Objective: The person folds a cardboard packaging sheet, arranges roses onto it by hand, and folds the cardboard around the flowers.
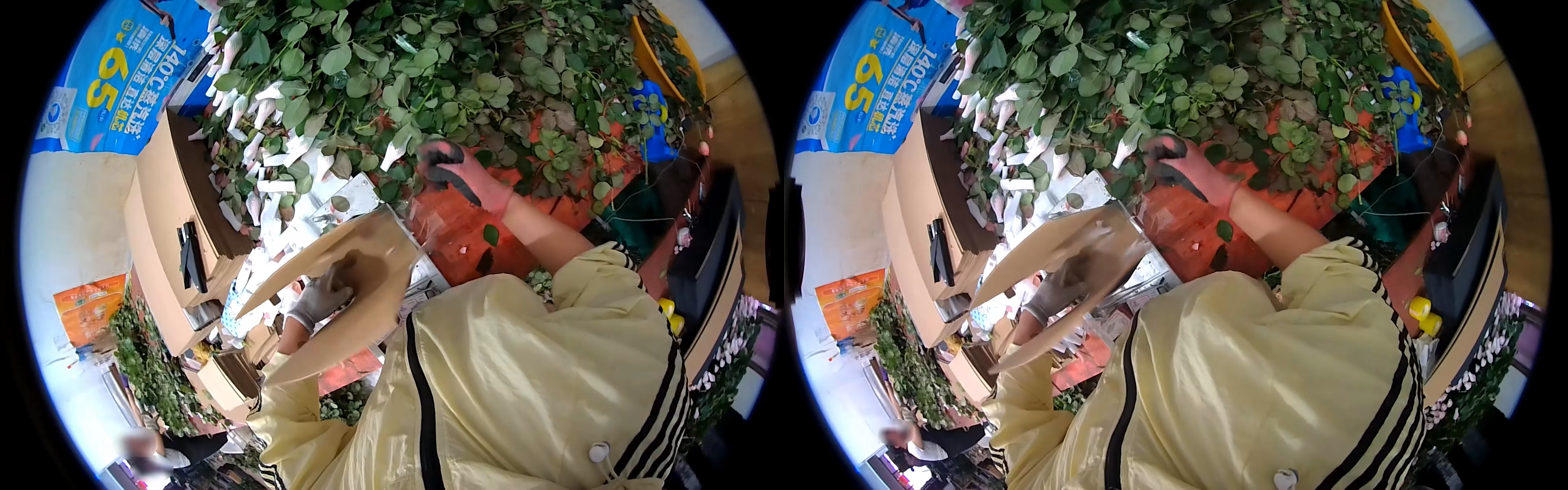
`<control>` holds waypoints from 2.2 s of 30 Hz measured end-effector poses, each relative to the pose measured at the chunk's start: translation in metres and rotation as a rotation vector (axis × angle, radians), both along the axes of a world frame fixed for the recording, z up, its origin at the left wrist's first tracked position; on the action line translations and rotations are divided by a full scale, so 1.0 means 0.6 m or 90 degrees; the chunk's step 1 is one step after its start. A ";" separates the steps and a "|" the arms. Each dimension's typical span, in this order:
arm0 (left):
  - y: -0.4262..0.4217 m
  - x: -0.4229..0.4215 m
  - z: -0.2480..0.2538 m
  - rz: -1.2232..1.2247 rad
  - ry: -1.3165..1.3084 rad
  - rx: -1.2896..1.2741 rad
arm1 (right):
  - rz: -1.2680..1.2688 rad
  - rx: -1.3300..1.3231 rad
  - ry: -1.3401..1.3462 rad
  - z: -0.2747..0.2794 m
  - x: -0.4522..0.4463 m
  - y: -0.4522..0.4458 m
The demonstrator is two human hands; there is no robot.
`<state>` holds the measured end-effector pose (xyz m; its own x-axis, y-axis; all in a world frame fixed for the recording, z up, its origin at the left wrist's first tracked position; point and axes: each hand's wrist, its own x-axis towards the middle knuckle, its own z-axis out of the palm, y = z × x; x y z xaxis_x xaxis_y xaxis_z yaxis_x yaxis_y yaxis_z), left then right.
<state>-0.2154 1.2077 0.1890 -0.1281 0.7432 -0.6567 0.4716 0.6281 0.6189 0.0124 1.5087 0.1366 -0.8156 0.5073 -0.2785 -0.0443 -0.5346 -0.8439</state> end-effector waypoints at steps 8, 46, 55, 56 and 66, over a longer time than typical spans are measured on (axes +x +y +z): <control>-0.008 -0.012 -0.013 -0.011 -0.045 0.009 | 0.450 0.464 -0.001 0.055 -0.054 -0.038; 0.003 -0.001 0.008 -0.021 -0.006 0.006 | 0.087 0.218 0.085 0.036 -0.055 0.001; 0.009 -0.002 0.009 -0.001 -0.037 -0.021 | 0.103 0.071 0.207 0.096 -0.078 0.004; 0.005 -0.005 0.003 -0.014 -0.033 -0.024 | 0.187 0.079 0.199 0.081 -0.098 -0.001; 0.007 0.002 0.014 0.004 -0.018 -0.001 | 0.045 -0.094 0.319 0.084 -0.054 0.064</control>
<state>-0.2140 1.2120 0.1976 -0.1143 0.7414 -0.6612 0.4505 0.6319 0.6307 -0.0197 1.5468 0.1872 -0.8979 0.4309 0.0900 -0.3823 -0.6622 -0.6444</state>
